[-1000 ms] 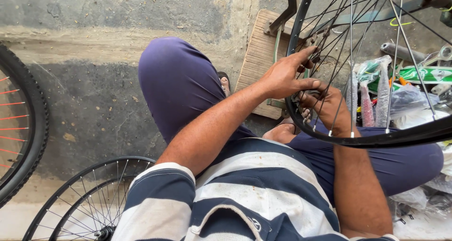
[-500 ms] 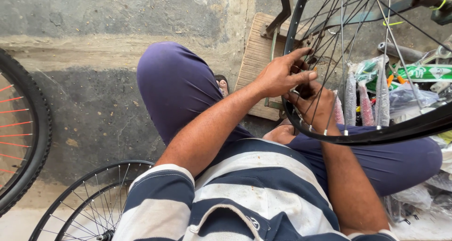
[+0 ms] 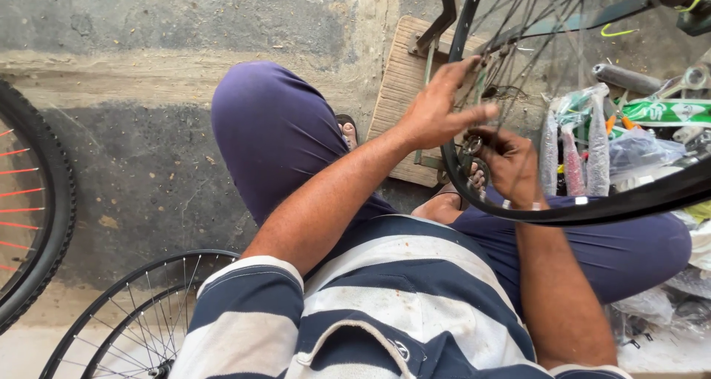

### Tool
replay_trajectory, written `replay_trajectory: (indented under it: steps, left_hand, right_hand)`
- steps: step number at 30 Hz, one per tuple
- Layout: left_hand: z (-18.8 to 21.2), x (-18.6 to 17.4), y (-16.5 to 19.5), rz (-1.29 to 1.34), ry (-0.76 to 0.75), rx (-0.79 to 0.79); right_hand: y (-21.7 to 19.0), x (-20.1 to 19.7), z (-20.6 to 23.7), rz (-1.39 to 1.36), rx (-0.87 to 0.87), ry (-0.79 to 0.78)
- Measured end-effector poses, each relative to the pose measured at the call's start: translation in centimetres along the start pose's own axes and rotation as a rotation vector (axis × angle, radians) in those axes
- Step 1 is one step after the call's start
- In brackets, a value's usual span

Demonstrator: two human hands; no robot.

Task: The person sits on the floor and uses a spoke wrench to tighten the spokes on a bicycle wheel mounted on a stand. They rotate the wheel and adjust multiple spokes around the rim.

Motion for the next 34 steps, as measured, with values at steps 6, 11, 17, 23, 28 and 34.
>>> replay_trajectory:
  steps: [6, 11, 17, 23, 28, 34]
  left_hand:
    - [-0.1, 1.3, -0.4, 0.125, -0.150, -0.076]
    - [-0.1, 1.1, -0.1, 0.115, -0.133, -0.065]
    - [-0.2, 1.5, -0.5, 0.109, -0.145, -0.094]
    - [-0.2, 1.5, -0.8, 0.089, -0.140, -0.108]
    - [0.2, 0.9, 0.1, 0.107, -0.129, -0.128]
    - [1.3, -0.6, 3.0, 0.073, -0.124, -0.202]
  right_hand:
    - [-0.3, 1.3, 0.6, -0.080, 0.015, -0.092]
    - [-1.2, 1.5, 1.3, -0.203, -0.002, -0.064]
    - [-3.7, 1.2, 2.3, 0.219, -0.169, -0.049]
    - [-2.3, 1.4, 1.7, 0.154, 0.091, -0.018]
    - [-4.4, 1.5, 1.5, 0.576, -0.140, 0.168]
    - [-1.0, 1.8, 2.2, -0.456, -0.048, -0.395]
Point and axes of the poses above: each hand's wrist, its own z-axis away from the middle knuckle, its own x-axis out of the palm, y = z × x, the point moved 9 cm from there along -z, towards the middle knuckle, and after that the axes turned 1 degree about -y, right-handed, at the moved point
